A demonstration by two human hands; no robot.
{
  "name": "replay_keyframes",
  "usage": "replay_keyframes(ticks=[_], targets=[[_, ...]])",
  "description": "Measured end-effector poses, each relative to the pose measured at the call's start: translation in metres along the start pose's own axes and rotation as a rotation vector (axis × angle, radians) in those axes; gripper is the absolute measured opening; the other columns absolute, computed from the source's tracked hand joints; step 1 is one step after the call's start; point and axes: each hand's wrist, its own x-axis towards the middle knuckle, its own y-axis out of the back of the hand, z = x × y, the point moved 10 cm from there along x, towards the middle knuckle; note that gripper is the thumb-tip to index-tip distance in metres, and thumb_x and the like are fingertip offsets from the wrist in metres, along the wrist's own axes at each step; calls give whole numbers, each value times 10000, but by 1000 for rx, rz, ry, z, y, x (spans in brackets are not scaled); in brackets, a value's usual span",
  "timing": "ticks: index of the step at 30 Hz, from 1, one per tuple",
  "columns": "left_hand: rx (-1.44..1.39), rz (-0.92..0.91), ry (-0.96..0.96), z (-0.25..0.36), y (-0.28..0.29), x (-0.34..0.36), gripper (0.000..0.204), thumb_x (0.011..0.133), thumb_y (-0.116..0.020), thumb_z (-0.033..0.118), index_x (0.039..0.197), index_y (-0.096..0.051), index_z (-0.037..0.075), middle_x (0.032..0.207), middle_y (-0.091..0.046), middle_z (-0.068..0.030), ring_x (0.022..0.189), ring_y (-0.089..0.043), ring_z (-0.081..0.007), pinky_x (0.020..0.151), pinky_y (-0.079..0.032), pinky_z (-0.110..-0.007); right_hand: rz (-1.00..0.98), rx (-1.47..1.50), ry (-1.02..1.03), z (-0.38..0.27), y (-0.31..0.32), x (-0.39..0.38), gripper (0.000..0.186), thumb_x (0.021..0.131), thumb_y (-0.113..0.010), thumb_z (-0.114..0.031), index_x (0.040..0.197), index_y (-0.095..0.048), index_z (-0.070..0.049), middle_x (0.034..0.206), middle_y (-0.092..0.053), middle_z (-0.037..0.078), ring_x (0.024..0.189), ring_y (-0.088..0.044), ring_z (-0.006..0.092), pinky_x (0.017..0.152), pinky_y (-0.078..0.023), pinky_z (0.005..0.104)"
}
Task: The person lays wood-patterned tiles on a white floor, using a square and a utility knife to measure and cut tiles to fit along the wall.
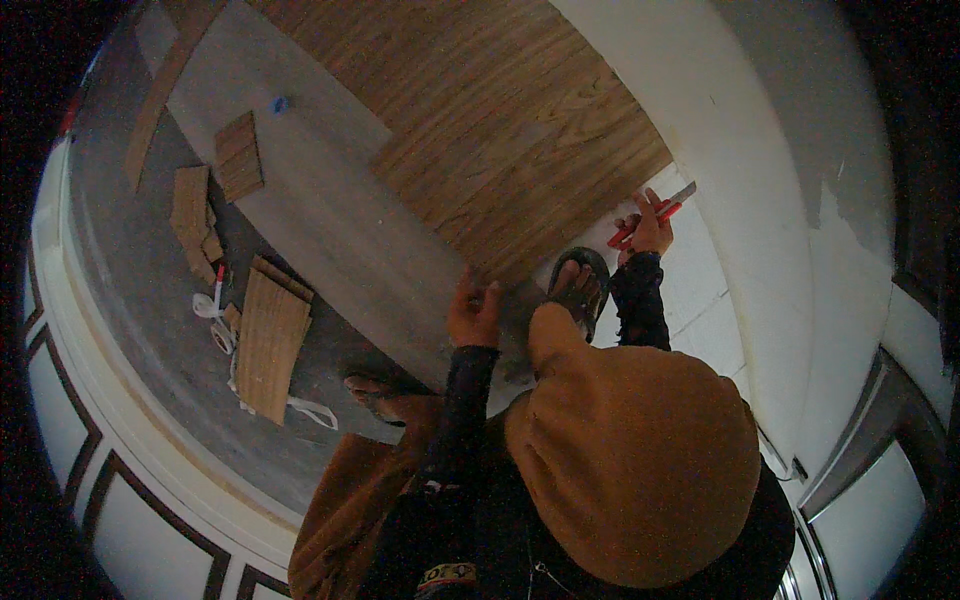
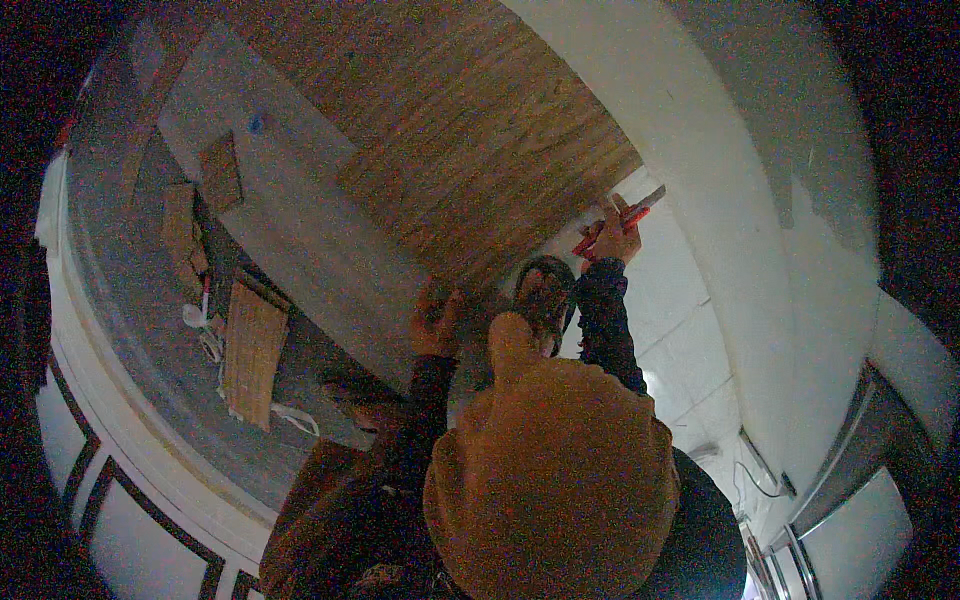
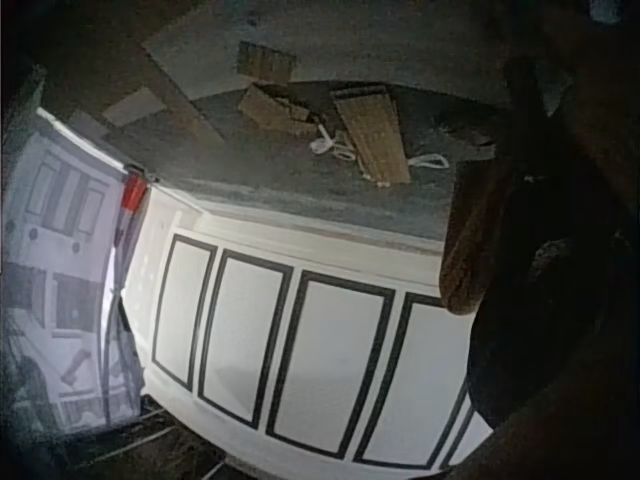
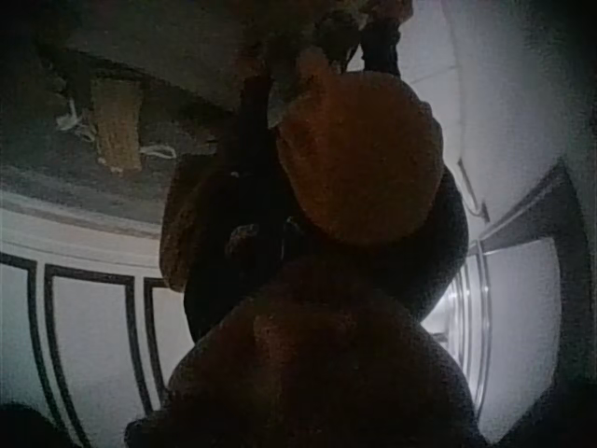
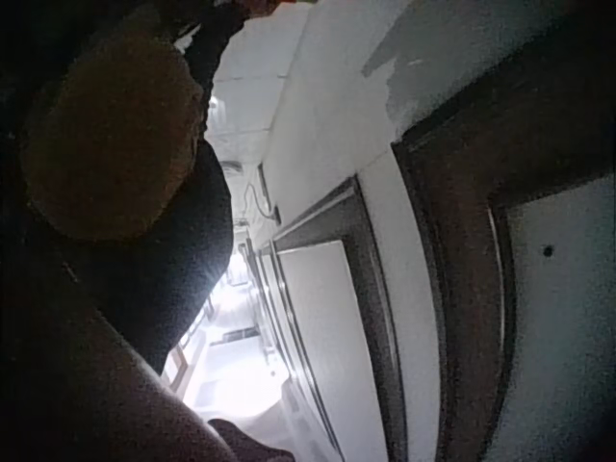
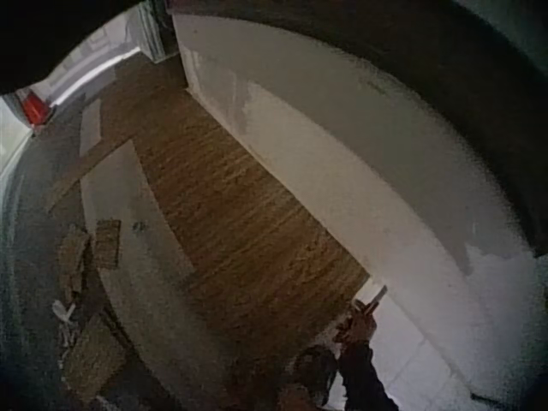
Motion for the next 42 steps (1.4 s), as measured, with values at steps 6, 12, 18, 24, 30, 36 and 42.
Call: replay_keyframes(ticks=[6, 12, 18, 24, 30, 36, 42], targets=[[-138, -96, 4, -14, -6, 7, 454, 884, -742, 243, 1258, -586, 38, 911, -653, -45, 763, -590, -115, 691, -494, -278, -74, 115, 11, 7, -4, 1, 373, 865, -678, -103, 1229, -625, -41, 786, -644, 23, 496, -491, 95, 461, -522, 311], [-443, -177, 47, -8, -4, -5, 376, 893, -731, 246, 1149, -533, 56, 1046, -623, -60, 865, -612, -167, 744, -522, -341, -19, 85, 17, 4, -3, 2, 359, 866, -685, -111, 1213, -628, -37, 828, -668, 46, 468, -483, 101, 426, -463, 298], [-830, -31, 124, -10, 73, 20, 564, 910, -708, 295, 1353, -443, 70, 1168, -616, -97, 998, -629, -257, 838, -533, -419, 23, -108, 321, -39, -7, -22, 267, 890, -722, -113, 1143, -674, -43, 838, -667, 34, 487, -512, 86, 442, -445, 278], [-793, 197, -226, 138, 233, 58, 505, 959, -618, 378, 1368, -494, 108, 1250, -601, -119, 1124, -586, -286, 945, -484, -445, -570, -351, 383, -81, -133, -99, 227, 860, -780, -146, 1070, -716, -91, 616, -496, -88, 548, -406, 36, 500, -337, 223], [-403, 222, -248, 214, 283, 93, 477, 1004, -526, 456, 1356, -561, 137, 1314, -587, -144, 1217, -548, -284, 1016, -446, -441, -1306, -431, 272, -26, -203, -242, 574, 638, -948, -175, 1092, -625, -35, 951, -673, 9, 750, -567, 68, 656, -484, 243], [587, -129, -585, 293, 81, 91, 371, 939, -639, 375, 1036, -695, 22, 872, -694, -151, 847, -656, -227, 796, -502, -370, -1104, -113, 191, 10, -174, -227, 506, 690, -917, -345, 1065, -680, -100, 781, -543, -37, 700, -501, 104, 658, -460, 308], [678, -79, -706, 246, 33, 126, 409, 905, -666, 411, 995, -689, 12, 919, -712, -161, 907, -682, -213, 829, -511, -372, -707, -266, -181, 37, -126, -192, 236, 882, -739, -235, 989, -583, -94, 728, -624, 19, 586, -597, 115, 427, -469, 308]])
